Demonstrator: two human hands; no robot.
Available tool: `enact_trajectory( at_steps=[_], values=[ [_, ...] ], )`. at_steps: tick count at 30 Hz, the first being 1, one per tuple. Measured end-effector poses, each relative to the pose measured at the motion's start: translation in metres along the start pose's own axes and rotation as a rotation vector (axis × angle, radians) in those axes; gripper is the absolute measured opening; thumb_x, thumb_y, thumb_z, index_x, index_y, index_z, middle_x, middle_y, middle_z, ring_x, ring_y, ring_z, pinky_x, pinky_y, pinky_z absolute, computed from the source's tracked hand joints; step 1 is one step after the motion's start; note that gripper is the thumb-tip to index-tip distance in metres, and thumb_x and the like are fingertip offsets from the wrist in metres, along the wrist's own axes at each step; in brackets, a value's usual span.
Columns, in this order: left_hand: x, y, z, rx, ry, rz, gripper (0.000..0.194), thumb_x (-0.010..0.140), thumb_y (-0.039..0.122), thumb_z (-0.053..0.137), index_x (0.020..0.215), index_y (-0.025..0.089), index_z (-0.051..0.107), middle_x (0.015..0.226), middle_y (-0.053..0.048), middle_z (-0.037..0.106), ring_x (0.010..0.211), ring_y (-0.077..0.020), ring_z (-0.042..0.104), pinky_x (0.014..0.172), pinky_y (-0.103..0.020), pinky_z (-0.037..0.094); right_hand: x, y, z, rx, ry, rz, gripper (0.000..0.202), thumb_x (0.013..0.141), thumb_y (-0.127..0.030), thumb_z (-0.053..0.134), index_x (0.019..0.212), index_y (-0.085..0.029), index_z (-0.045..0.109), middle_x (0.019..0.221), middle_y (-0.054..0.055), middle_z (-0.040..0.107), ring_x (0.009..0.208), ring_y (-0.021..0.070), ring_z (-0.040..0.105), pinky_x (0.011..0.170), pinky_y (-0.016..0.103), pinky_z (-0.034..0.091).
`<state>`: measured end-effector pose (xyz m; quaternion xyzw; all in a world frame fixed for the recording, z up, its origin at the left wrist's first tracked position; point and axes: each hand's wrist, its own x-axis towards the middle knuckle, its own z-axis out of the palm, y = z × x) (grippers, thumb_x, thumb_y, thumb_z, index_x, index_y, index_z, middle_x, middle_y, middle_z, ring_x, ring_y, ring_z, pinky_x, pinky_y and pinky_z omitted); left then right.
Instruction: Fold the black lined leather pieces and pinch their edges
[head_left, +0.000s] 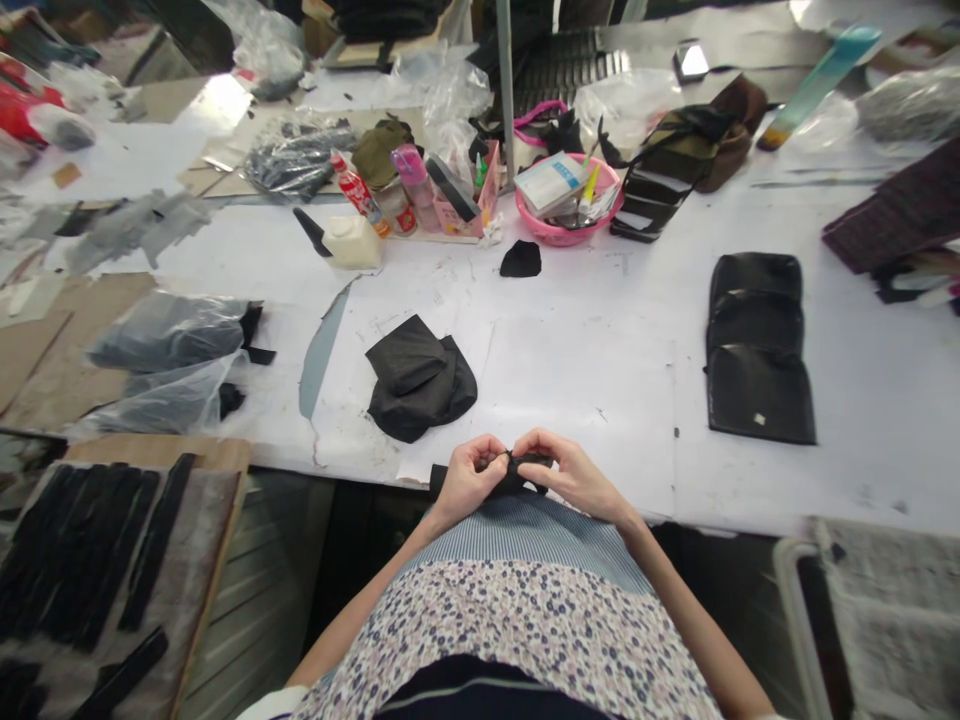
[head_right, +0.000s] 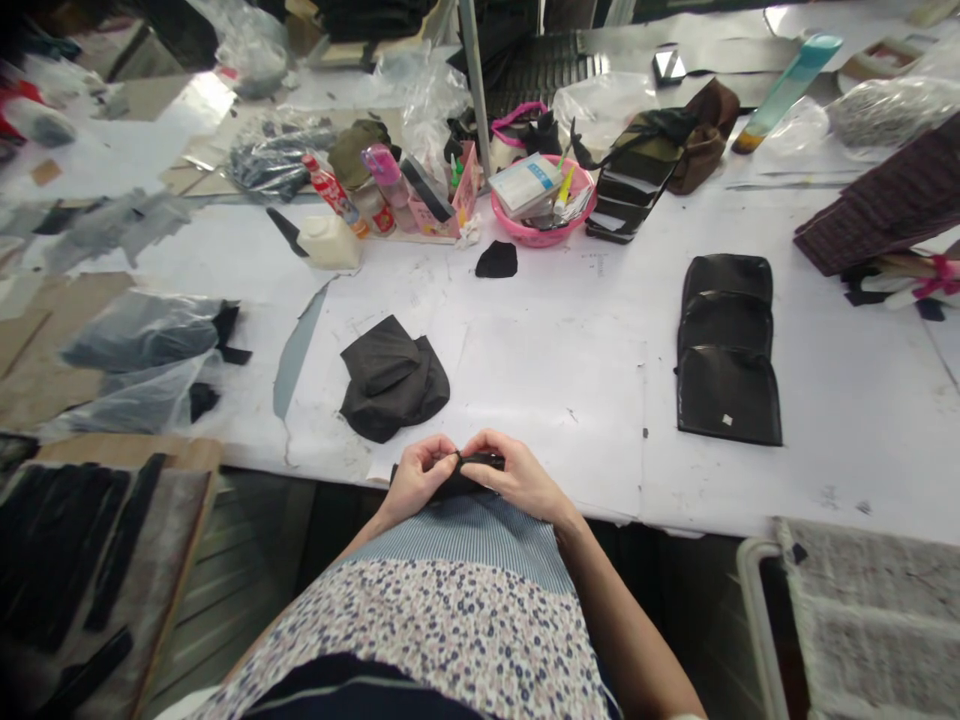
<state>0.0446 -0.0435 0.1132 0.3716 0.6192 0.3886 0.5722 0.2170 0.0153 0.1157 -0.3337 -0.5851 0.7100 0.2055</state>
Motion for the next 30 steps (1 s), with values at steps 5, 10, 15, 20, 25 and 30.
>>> enact_trajectory(
  at_steps=[5,10,15,20,25,30],
  values=[
    [0.003,-0.002,0.000,0.005,-0.002,0.008,0.020,0.076,0.033,0.060,0.069,0.015,0.055,0.056,0.004,0.045,0.048,-0.0069,0.036,0.046,-0.019,0.026,-0.001,-0.002,0.006,-0.164,0.086,-0.085,0.014,0.080,-0.028,0.068,0.084,-0.019,0.059,0.086,0.002,0.060,0.080,0.0159,0.054,0.075,0.030,0.045],
    [0.004,-0.004,-0.003,-0.018,-0.016,0.026,0.020,0.079,0.032,0.056,0.069,0.014,0.056,0.058,0.003,0.048,0.053,-0.0081,0.039,0.049,-0.019,0.031,0.000,-0.002,0.007,-0.079,0.098,-0.057,0.011,0.082,-0.025,0.064,0.082,-0.019,0.056,0.086,0.001,0.058,0.078,0.0146,0.053,0.070,0.028,0.043],
    [0.003,-0.008,-0.005,-0.047,-0.071,0.019,0.019,0.079,0.033,0.059,0.073,0.014,0.058,0.061,0.003,0.050,0.056,-0.0084,0.042,0.052,-0.019,0.033,0.000,0.001,0.004,0.064,0.084,-0.011,0.016,0.084,-0.032,0.062,0.081,-0.018,0.055,0.085,0.001,0.056,0.073,0.0129,0.051,0.063,0.025,0.042],
    [0.003,-0.013,-0.005,-0.115,-0.120,-0.026,0.026,0.076,0.039,0.068,0.077,0.014,0.060,0.065,0.001,0.053,0.056,-0.0080,0.045,0.053,-0.019,0.034,0.001,0.003,0.004,0.095,0.100,-0.004,0.020,0.085,-0.036,0.061,0.081,-0.017,0.054,0.086,0.003,0.058,0.077,0.0146,0.053,0.069,0.027,0.045],
    [0.004,-0.010,-0.007,-0.201,-0.145,-0.063,0.028,0.076,0.040,0.070,0.078,0.014,0.059,0.066,0.002,0.053,0.056,-0.0076,0.045,0.053,-0.018,0.033,0.000,0.006,0.004,0.042,0.123,-0.015,0.019,0.086,-0.035,0.059,0.081,-0.018,0.054,0.081,0.001,0.056,0.072,0.0132,0.051,0.065,0.026,0.044],
    [0.005,0.004,-0.011,-0.141,-0.216,-0.076,0.030,0.076,0.042,0.069,0.077,0.014,0.057,0.067,0.003,0.052,0.056,-0.0072,0.044,0.052,-0.018,0.032,0.002,0.007,0.007,-0.006,0.132,-0.021,0.016,0.088,-0.033,0.057,0.082,-0.018,0.053,0.077,0.000,0.054,0.071,0.0134,0.051,0.063,0.025,0.043]
  ],
)
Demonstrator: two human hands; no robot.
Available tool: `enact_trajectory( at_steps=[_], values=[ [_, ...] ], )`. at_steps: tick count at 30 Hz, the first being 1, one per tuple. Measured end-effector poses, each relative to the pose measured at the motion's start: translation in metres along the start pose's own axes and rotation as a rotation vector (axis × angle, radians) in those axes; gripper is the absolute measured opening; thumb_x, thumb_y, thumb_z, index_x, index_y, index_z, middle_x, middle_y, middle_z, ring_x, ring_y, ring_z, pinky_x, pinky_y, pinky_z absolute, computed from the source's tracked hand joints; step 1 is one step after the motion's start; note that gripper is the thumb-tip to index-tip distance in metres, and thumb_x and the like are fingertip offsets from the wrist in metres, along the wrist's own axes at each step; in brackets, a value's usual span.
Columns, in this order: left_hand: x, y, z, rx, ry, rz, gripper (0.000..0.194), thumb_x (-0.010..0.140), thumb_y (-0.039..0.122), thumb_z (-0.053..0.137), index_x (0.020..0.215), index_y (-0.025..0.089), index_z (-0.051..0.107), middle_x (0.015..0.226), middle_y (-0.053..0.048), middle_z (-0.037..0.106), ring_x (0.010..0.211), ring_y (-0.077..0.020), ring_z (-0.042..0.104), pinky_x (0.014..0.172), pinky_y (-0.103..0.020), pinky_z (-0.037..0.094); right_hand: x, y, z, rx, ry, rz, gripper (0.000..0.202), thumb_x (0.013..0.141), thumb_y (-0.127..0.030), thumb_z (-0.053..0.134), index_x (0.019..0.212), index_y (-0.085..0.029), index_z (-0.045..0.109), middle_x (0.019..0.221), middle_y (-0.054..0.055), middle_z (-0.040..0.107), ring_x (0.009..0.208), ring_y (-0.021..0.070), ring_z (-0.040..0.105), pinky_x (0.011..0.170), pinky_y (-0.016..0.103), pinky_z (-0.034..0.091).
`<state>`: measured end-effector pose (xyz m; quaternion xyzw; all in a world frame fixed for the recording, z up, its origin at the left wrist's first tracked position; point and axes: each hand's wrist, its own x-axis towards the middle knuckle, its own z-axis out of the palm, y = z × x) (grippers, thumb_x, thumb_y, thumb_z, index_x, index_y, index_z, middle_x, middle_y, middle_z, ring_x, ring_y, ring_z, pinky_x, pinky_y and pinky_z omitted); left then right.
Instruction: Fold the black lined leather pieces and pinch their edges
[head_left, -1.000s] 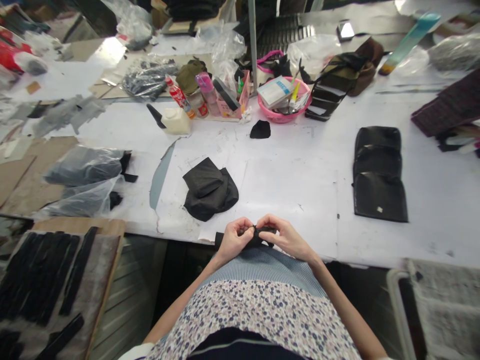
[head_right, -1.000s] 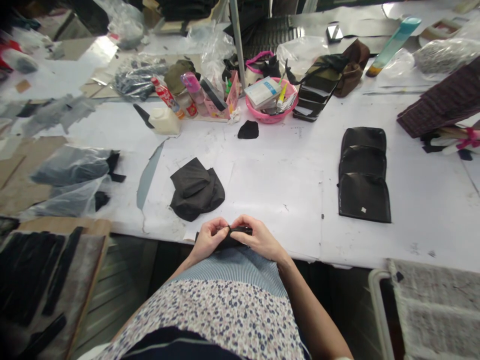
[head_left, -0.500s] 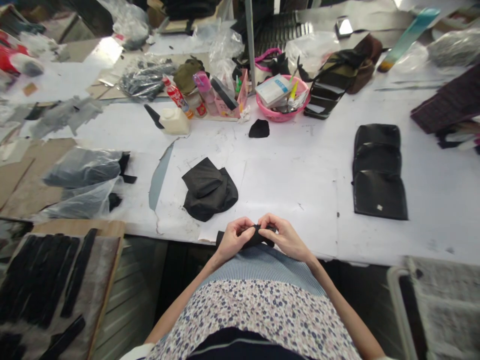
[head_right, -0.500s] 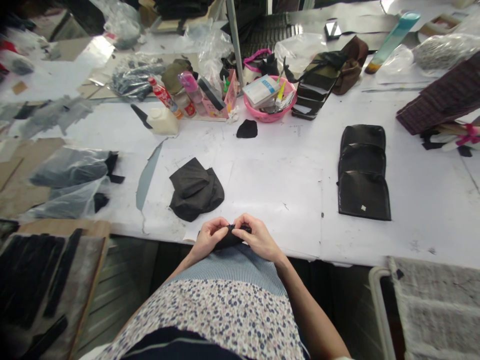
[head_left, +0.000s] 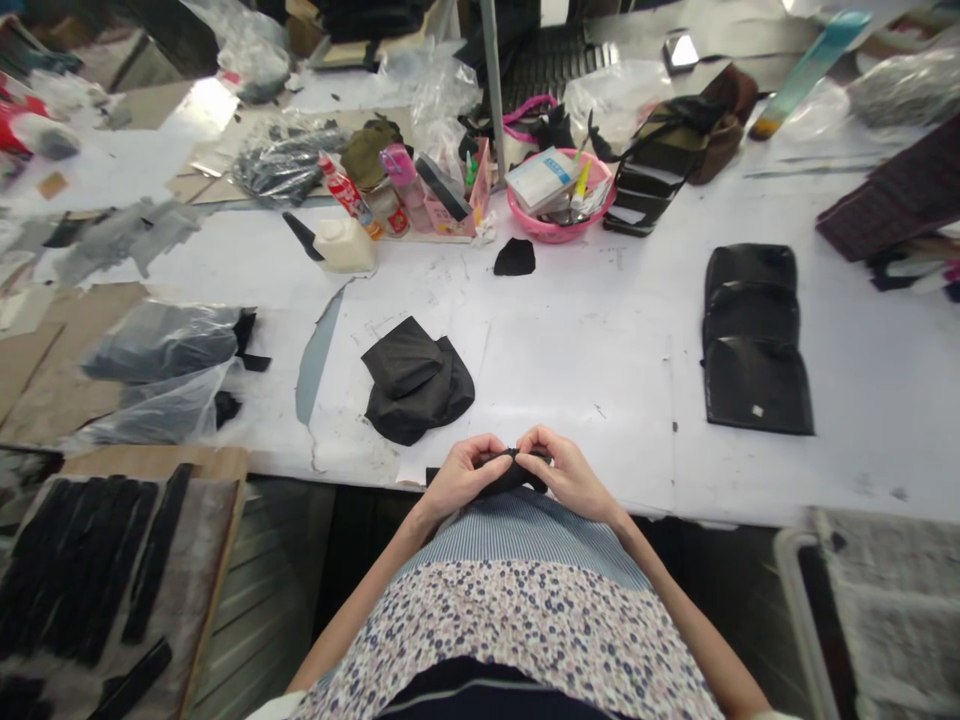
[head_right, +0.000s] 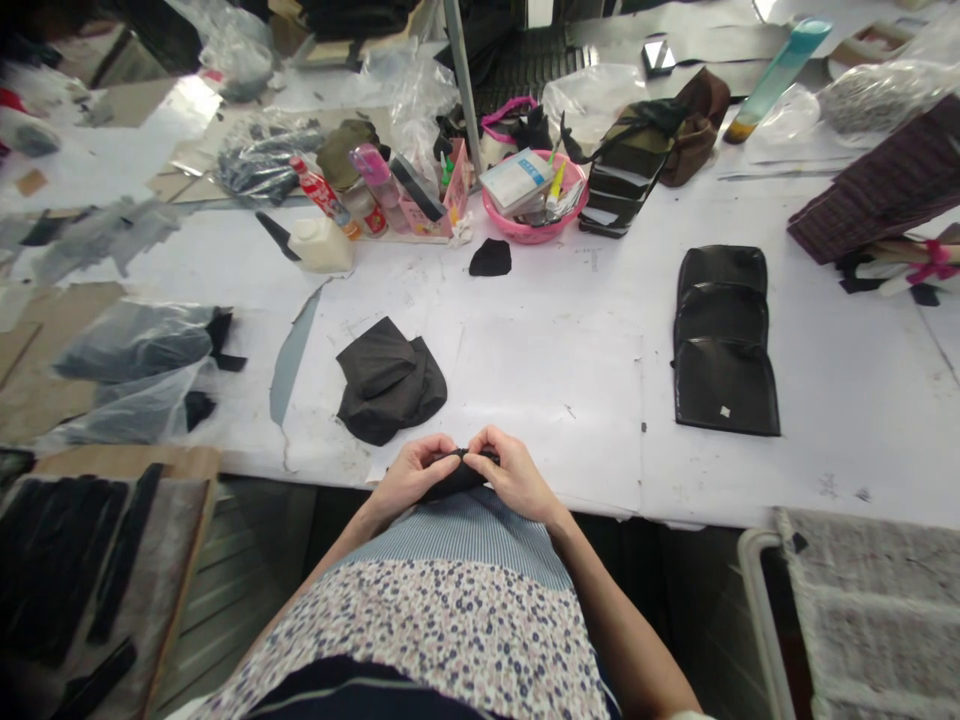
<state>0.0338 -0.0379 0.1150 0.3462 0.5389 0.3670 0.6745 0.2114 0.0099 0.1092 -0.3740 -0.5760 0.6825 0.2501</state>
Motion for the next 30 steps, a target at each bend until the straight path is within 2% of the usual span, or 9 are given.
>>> enact_trajectory(
  at_steps=[3,5,9,11,14,18,25,30],
  values=[
    [0.000,0.006,-0.004,0.060,-0.016,-0.035,0.033,0.075,0.043,0.070,0.072,0.015,0.053,0.059,0.005,0.047,0.050,-0.0059,0.039,0.047,-0.018,0.028,0.002,-0.001,0.003,-0.050,0.021,-0.034,0.013,0.089,-0.031,0.055,0.083,-0.019,0.053,0.079,0.000,0.055,0.073,0.0140,0.052,0.065,0.026,0.043],
    [0.000,0.008,-0.009,0.021,0.000,-0.043,0.034,0.075,0.043,0.070,0.071,0.015,0.051,0.059,0.005,0.046,0.049,-0.0060,0.040,0.046,-0.018,0.028,0.003,0.000,0.004,-0.134,0.050,-0.081,0.010,0.089,-0.028,0.055,0.084,-0.020,0.053,0.082,0.001,0.056,0.076,0.0148,0.053,0.068,0.027,0.044],
    [-0.002,0.009,-0.025,-0.057,0.102,-0.024,0.033,0.075,0.042,0.070,0.071,0.016,0.051,0.060,0.005,0.047,0.049,-0.0059,0.039,0.047,-0.017,0.029,0.004,0.010,0.001,-0.346,0.125,-0.194,0.006,0.084,-0.022,0.061,0.084,-0.021,0.055,0.094,0.003,0.059,0.087,0.0181,0.055,0.081,0.032,0.044],
    [-0.004,0.009,-0.032,-0.048,0.157,-0.004,0.032,0.075,0.042,0.069,0.069,0.015,0.051,0.059,0.005,0.045,0.050,-0.0057,0.038,0.047,-0.017,0.028,0.004,0.018,-0.002,-0.369,0.161,-0.233,0.004,0.085,-0.022,0.061,0.084,-0.022,0.057,0.102,0.005,0.059,0.095,0.0199,0.056,0.087,0.035,0.044],
    [-0.005,0.008,-0.040,-0.035,0.220,0.037,0.031,0.076,0.040,0.067,0.067,0.015,0.052,0.059,0.005,0.044,0.051,-0.0058,0.037,0.048,-0.017,0.029,0.005,0.026,-0.004,-0.274,0.177,-0.251,0.004,0.087,-0.023,0.058,0.083,-0.021,0.058,0.109,0.007,0.059,0.104,0.0209,0.055,0.094,0.037,0.041],
    [-0.007,0.007,-0.047,-0.016,0.254,0.061,0.027,0.076,0.037,0.066,0.067,0.015,0.053,0.060,0.004,0.045,0.052,-0.0067,0.038,0.049,-0.017,0.030,0.007,0.030,-0.003,-0.108,0.166,-0.200,0.014,0.090,-0.028,0.054,0.079,-0.020,0.057,0.112,0.007,0.059,0.108,0.0205,0.054,0.098,0.037,0.038],
    [-0.010,0.005,-0.051,0.012,0.258,0.114,0.028,0.078,0.035,0.065,0.064,0.015,0.051,0.062,0.003,0.044,0.054,-0.0071,0.035,0.050,-0.018,0.028,0.010,0.038,0.003,0.046,0.201,-0.094,0.020,0.089,-0.033,0.055,0.074,-0.019,0.053,0.107,0.007,0.062,0.096,0.0188,0.056,0.087,0.032,0.042],
    [-0.010,0.005,-0.049,0.039,0.271,0.144,0.030,0.079,0.034,0.064,0.062,0.015,0.048,0.063,0.003,0.043,0.055,-0.0076,0.034,0.051,-0.019,0.027,0.011,0.039,0.006,0.101,0.248,-0.092,0.022,0.086,-0.034,0.058,0.073,-0.019,0.050,0.098,0.005,0.062,0.090,0.0179,0.056,0.082,0.031,0.043]
  ],
)
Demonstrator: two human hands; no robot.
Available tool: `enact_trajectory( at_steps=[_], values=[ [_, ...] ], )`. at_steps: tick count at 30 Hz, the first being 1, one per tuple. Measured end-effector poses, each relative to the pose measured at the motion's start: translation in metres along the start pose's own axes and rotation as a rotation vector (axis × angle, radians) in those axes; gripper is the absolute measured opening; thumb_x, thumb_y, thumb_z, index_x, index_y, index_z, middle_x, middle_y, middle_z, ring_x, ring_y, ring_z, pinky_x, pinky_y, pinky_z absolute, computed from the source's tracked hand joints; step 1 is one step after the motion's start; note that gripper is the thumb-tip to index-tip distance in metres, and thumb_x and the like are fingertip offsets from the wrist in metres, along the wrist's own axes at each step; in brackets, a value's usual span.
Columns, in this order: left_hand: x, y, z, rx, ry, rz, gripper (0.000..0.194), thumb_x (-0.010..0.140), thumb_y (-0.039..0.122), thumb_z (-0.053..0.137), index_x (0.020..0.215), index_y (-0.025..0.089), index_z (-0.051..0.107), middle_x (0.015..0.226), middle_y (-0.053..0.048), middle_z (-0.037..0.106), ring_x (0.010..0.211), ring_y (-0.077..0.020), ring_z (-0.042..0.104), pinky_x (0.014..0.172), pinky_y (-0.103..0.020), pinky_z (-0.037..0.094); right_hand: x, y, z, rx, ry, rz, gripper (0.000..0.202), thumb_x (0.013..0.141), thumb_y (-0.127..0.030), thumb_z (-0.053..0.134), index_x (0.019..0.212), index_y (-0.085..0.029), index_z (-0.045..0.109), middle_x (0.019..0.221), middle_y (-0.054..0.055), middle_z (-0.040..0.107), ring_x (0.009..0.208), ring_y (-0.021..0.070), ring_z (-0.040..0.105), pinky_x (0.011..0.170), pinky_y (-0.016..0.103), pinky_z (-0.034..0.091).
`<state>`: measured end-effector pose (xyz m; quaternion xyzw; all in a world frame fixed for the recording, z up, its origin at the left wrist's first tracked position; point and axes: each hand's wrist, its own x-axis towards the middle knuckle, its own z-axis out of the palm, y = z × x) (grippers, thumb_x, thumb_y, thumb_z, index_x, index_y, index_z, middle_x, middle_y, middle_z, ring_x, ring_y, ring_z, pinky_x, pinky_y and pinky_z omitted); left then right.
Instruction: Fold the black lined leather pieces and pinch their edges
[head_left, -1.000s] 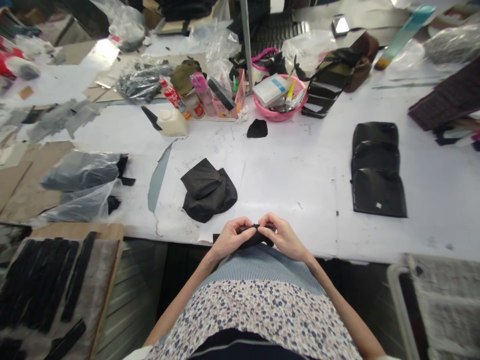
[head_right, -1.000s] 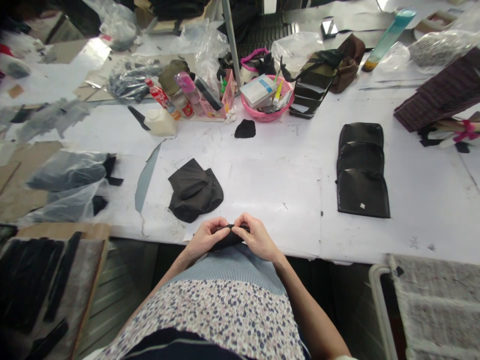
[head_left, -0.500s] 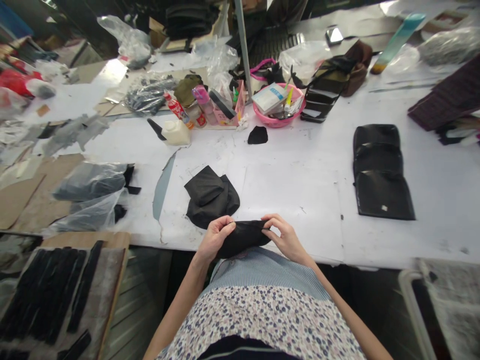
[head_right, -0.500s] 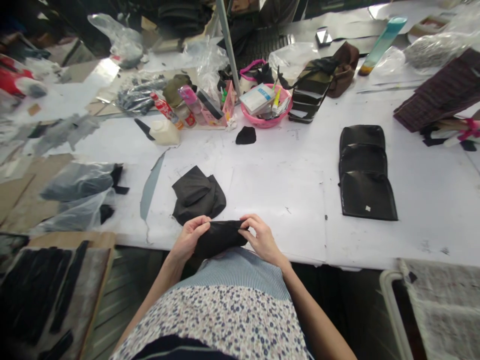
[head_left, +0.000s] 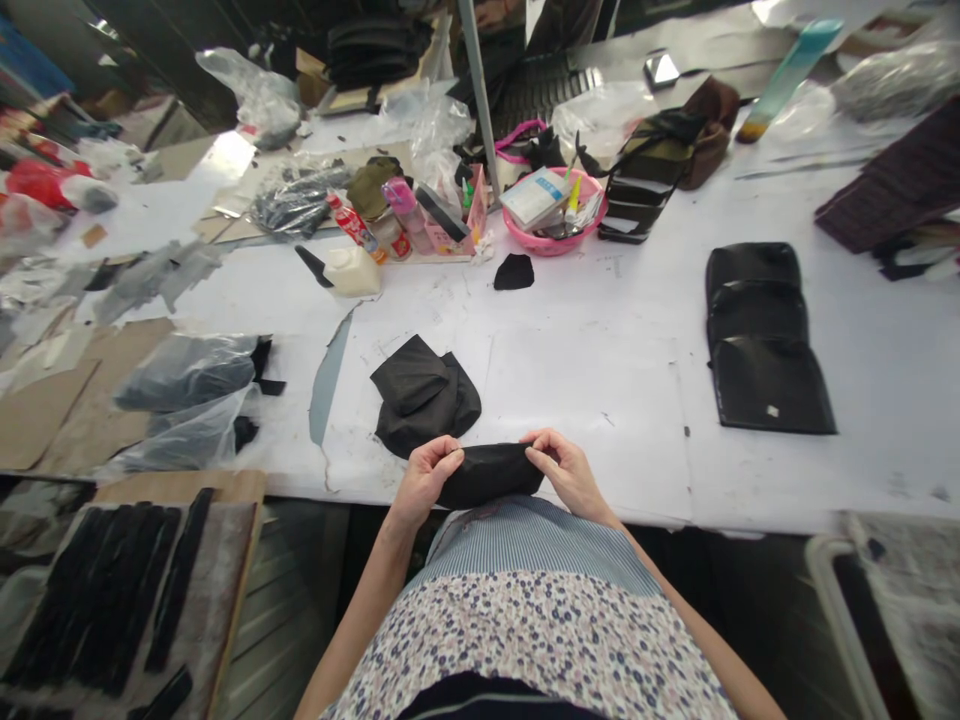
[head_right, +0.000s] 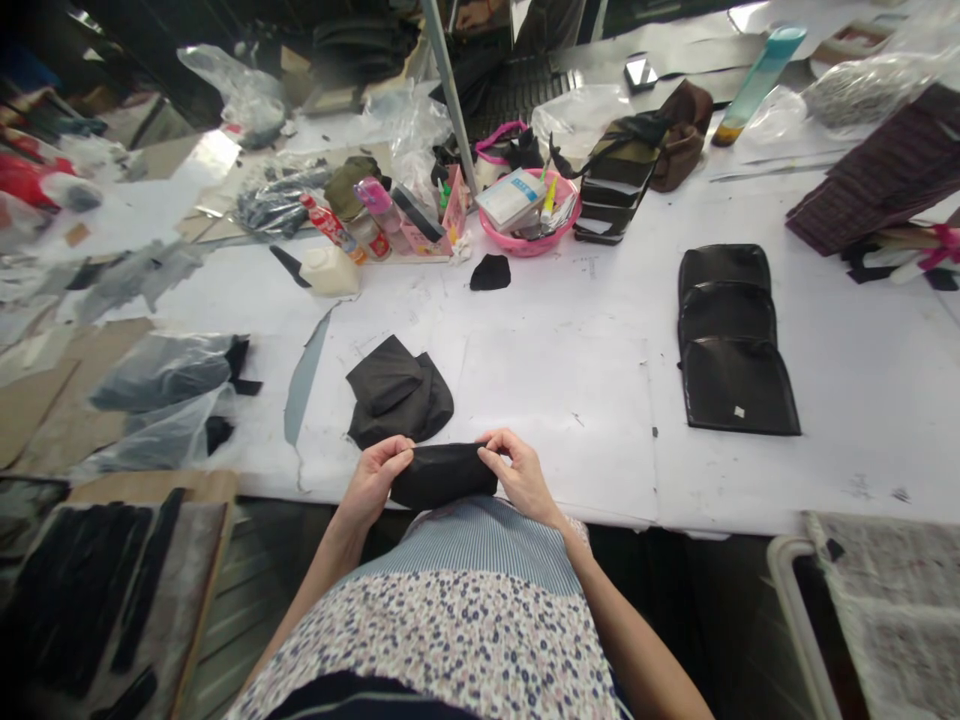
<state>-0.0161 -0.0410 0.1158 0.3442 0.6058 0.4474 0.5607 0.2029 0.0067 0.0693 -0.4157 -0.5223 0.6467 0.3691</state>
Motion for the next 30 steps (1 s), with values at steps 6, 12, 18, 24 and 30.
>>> enact_trajectory(
  at_steps=[6,12,18,24,30],
  values=[
    [0.001,-0.001,-0.001,0.091,-0.029,0.042,0.029,0.082,0.035,0.060,0.064,0.015,0.049,0.065,0.002,0.043,0.058,-0.0087,0.035,0.053,-0.020,0.029,0.000,0.000,0.003,0.008,0.041,-0.005,0.022,0.084,-0.034,0.060,0.071,-0.019,0.050,0.091,0.004,0.061,0.084,0.0169,0.055,0.077,0.029,0.043],
    [0.001,0.003,-0.009,0.220,-0.121,0.053,0.022,0.086,0.036,0.055,0.078,0.015,0.056,0.068,0.002,0.050,0.061,-0.0098,0.043,0.056,-0.020,0.034,0.000,-0.003,0.003,-0.068,0.051,-0.044,0.021,0.085,-0.033,0.059,0.071,-0.019,0.050,0.085,0.003,0.059,0.080,0.0163,0.054,0.076,0.028,0.042],
    [-0.001,0.023,-0.002,0.611,-0.305,0.096,0.022,0.087,0.037,0.057,0.091,0.017,0.064,0.083,-0.003,0.063,0.076,-0.0156,0.057,0.067,-0.024,0.042,0.002,-0.011,0.015,-0.237,-0.037,-0.144,0.015,0.086,-0.023,0.059,0.074,-0.020,0.050,0.084,0.002,0.058,0.080,0.0157,0.055,0.075,0.028,0.042],
    [0.004,0.012,0.025,0.856,-0.254,0.299,0.021,0.090,0.035,0.053,0.078,0.018,0.058,0.073,0.002,0.053,0.066,-0.0119,0.049,0.062,-0.023,0.035,0.008,-0.017,0.020,-0.397,-0.131,-0.253,0.012,0.087,-0.019,0.058,0.078,-0.020,0.051,0.089,0.002,0.058,0.081,0.0154,0.055,0.074,0.028,0.044],
    [0.007,-0.007,0.027,0.653,-0.249,0.261,0.026,0.091,0.034,0.052,0.071,0.016,0.052,0.068,0.003,0.048,0.065,-0.0109,0.046,0.062,-0.022,0.035,0.000,-0.015,-0.001,-0.458,-0.209,-0.333,0.009,0.084,-0.014,0.058,0.090,-0.021,0.056,0.117,0.007,0.053,0.106,0.0191,0.055,0.088,0.032,0.046]
  ],
)
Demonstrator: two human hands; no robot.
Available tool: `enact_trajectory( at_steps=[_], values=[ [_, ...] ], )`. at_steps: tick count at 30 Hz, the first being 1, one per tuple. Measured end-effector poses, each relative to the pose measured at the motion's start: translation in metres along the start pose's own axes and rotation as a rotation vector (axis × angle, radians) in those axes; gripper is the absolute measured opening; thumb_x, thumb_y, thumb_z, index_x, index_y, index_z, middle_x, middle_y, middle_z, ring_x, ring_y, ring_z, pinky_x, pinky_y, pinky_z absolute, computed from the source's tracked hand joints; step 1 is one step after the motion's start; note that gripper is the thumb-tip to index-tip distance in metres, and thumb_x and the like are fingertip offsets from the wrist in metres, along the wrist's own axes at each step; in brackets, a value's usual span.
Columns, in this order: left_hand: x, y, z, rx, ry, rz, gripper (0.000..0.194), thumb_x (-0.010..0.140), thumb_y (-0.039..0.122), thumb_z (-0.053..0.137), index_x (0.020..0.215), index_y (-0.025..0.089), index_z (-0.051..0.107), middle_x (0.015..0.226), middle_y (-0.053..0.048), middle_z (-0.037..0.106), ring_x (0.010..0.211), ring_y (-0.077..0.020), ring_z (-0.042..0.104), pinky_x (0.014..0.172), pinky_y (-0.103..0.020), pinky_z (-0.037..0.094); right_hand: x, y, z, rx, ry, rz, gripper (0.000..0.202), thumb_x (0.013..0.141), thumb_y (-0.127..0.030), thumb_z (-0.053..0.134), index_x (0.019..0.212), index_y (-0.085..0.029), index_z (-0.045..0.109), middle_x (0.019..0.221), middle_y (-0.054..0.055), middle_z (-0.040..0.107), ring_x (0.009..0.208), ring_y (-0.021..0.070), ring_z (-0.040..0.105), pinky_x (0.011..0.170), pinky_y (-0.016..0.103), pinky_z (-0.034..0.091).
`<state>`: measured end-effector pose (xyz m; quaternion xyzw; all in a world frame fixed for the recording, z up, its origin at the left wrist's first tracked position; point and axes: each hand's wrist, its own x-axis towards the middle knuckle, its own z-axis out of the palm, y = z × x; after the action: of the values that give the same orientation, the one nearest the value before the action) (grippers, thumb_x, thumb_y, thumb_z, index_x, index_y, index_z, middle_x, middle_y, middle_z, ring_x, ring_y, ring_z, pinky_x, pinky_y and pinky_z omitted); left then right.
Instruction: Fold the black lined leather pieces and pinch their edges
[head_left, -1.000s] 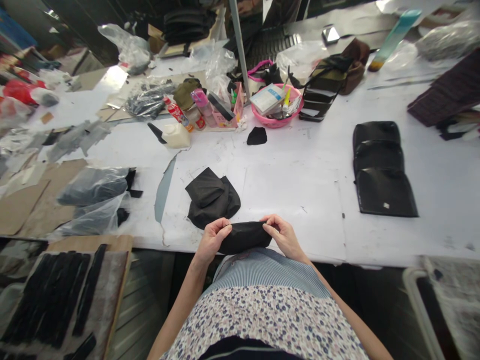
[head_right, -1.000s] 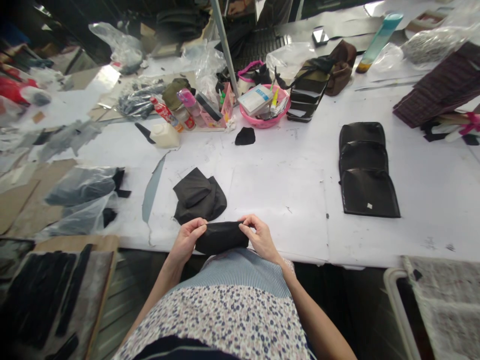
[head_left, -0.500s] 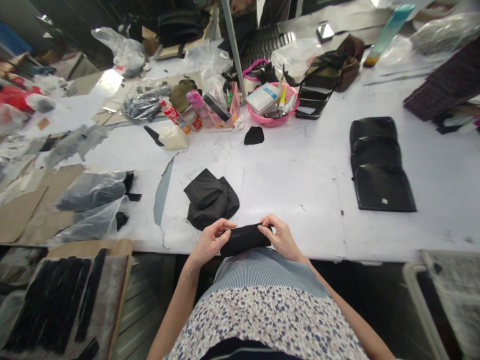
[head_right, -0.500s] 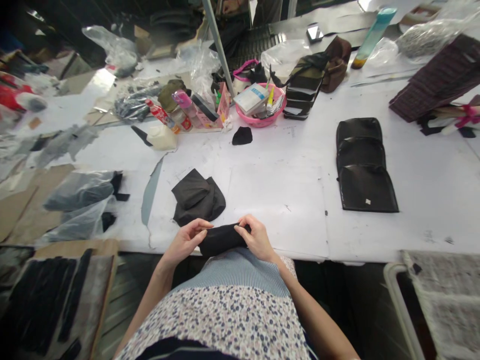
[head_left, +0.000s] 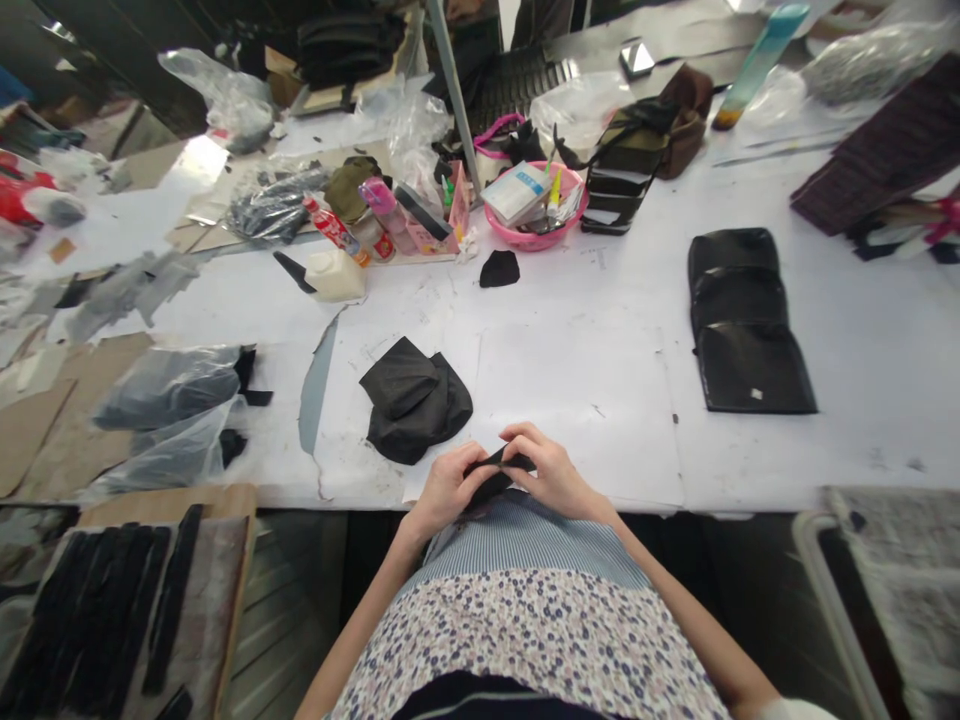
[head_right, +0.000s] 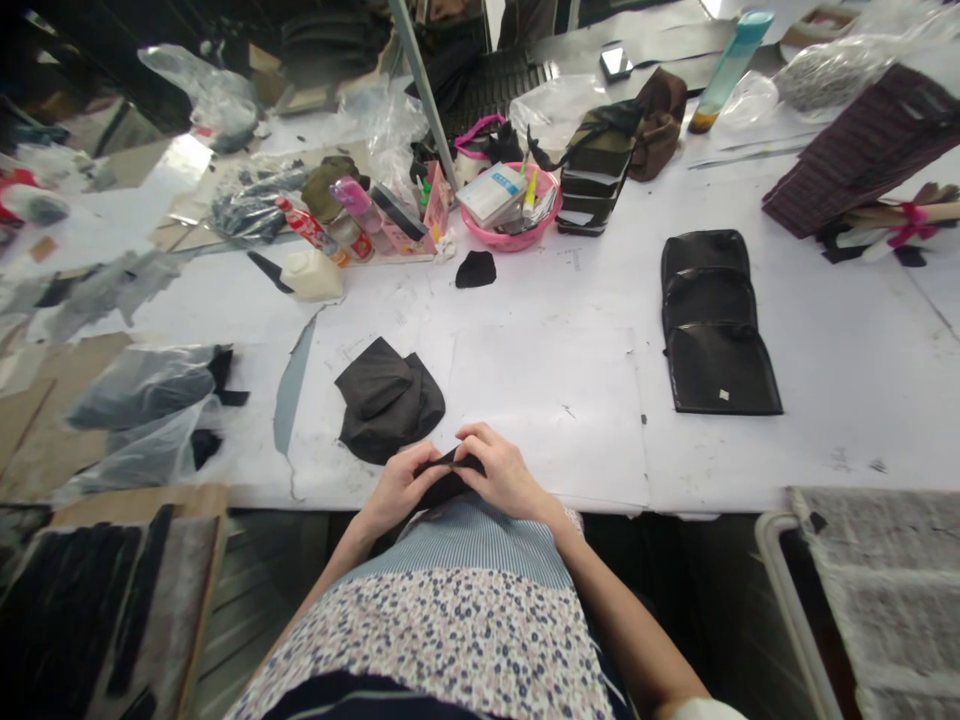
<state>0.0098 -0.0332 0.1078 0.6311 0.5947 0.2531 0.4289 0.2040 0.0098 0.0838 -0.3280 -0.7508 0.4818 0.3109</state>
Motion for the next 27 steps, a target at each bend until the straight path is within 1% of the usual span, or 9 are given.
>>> enact_trajectory(
  at_steps=[3,7,10,13,16,20,22,25,27],
  values=[
    [0.001,-0.001,-0.001,-0.051,0.022,-0.024,0.027,0.090,0.034,0.053,0.070,0.016,0.051,0.067,0.003,0.047,0.063,-0.0103,0.043,0.060,-0.022,0.033,-0.007,0.006,0.000,-0.001,0.036,0.019,0.014,0.081,-0.011,0.058,0.091,-0.021,0.055,0.120,0.008,0.051,0.112,0.0205,0.053,0.090,0.034,0.046],
    [0.001,-0.003,-0.003,-0.079,0.047,-0.050,0.028,0.089,0.035,0.054,0.069,0.016,0.050,0.066,0.004,0.044,0.063,-0.0099,0.041,0.058,-0.021,0.032,-0.010,0.013,0.004,0.038,0.129,0.050,0.014,0.081,-0.012,0.057,0.091,-0.021,0.054,0.116,0.008,0.054,0.108,0.0202,0.055,0.089,0.035,0.047],
    [0.000,-0.004,-0.006,-0.060,0.057,-0.058,0.028,0.089,0.035,0.054,0.069,0.016,0.050,0.066,0.004,0.045,0.063,-0.0100,0.042,0.059,-0.021,0.031,-0.009,0.014,0.006,0.057,0.153,0.039,0.010,0.084,-0.014,0.056,0.091,-0.022,0.055,0.113,0.007,0.057,0.106,0.0197,0.056,0.090,0.035,0.046],
    [-0.002,-0.003,-0.008,-0.019,0.049,-0.059,0.025,0.090,0.033,0.053,0.071,0.017,0.051,0.068,0.003,0.047,0.065,-0.0107,0.044,0.060,-0.022,0.033,-0.008,0.013,0.006,0.072,0.150,0.035,0.005,0.090,-0.019,0.053,0.088,-0.021,0.056,0.111,0.007,0.059,0.103,0.0187,0.057,0.089,0.034,0.046],
    [-0.004,-0.001,-0.008,0.010,0.048,-0.059,0.022,0.090,0.032,0.052,0.073,0.017,0.053,0.069,0.003,0.049,0.066,-0.0113,0.046,0.061,-0.022,0.034,-0.006,0.011,0.007,0.090,0.150,0.062,0.012,0.093,-0.023,0.051,0.082,-0.021,0.057,0.107,0.006,0.061,0.098,0.0179,0.058,0.086,0.033,0.046],
    [-0.004,0.000,0.002,-0.049,0.090,-0.040,0.021,0.090,0.032,0.052,0.077,0.017,0.057,0.073,0.001,0.054,0.070,-0.0124,0.050,0.064,-0.023,0.037,-0.004,0.007,0.009,0.154,0.157,0.096,0.015,0.093,-0.024,0.051,0.080,-0.020,0.056,0.100,0.006,0.060,0.091,0.0173,0.058,0.080,0.031,0.047],
    [-0.004,-0.002,0.010,-0.094,0.138,-0.038,0.022,0.089,0.034,0.054,0.077,0.017,0.059,0.073,0.001,0.056,0.069,-0.0124,0.050,0.065,-0.023,0.038,-0.004,0.004,0.011,0.179,0.157,0.102,0.015,0.093,-0.023,0.051,0.079,-0.020,0.055,0.097,0.006,0.060,0.090,0.0171,0.058,0.080,0.031,0.046],
    [-0.005,-0.006,0.022,-0.145,0.243,-0.062,0.028,0.088,0.039,0.056,0.073,0.016,0.060,0.067,0.001,0.055,0.063,-0.0115,0.048,0.061,-0.023,0.038,-0.004,0.002,0.013,0.177,0.144,0.110,0.014,0.093,-0.022,0.050,0.080,-0.020,0.055,0.095,0.005,0.060,0.088,0.0169,0.058,0.080,0.031,0.045],
    [-0.006,-0.010,0.028,-0.188,0.276,-0.100,0.032,0.087,0.043,0.056,0.070,0.016,0.059,0.063,0.002,0.052,0.060,-0.0110,0.046,0.057,-0.022,0.037,-0.005,0.002,0.015,0.172,0.126,0.116,0.015,0.093,-0.023,0.050,0.079,-0.020,0.054,0.092,0.005,0.060,0.086,0.0167,0.057,0.080,0.031,0.045]
  ],
)
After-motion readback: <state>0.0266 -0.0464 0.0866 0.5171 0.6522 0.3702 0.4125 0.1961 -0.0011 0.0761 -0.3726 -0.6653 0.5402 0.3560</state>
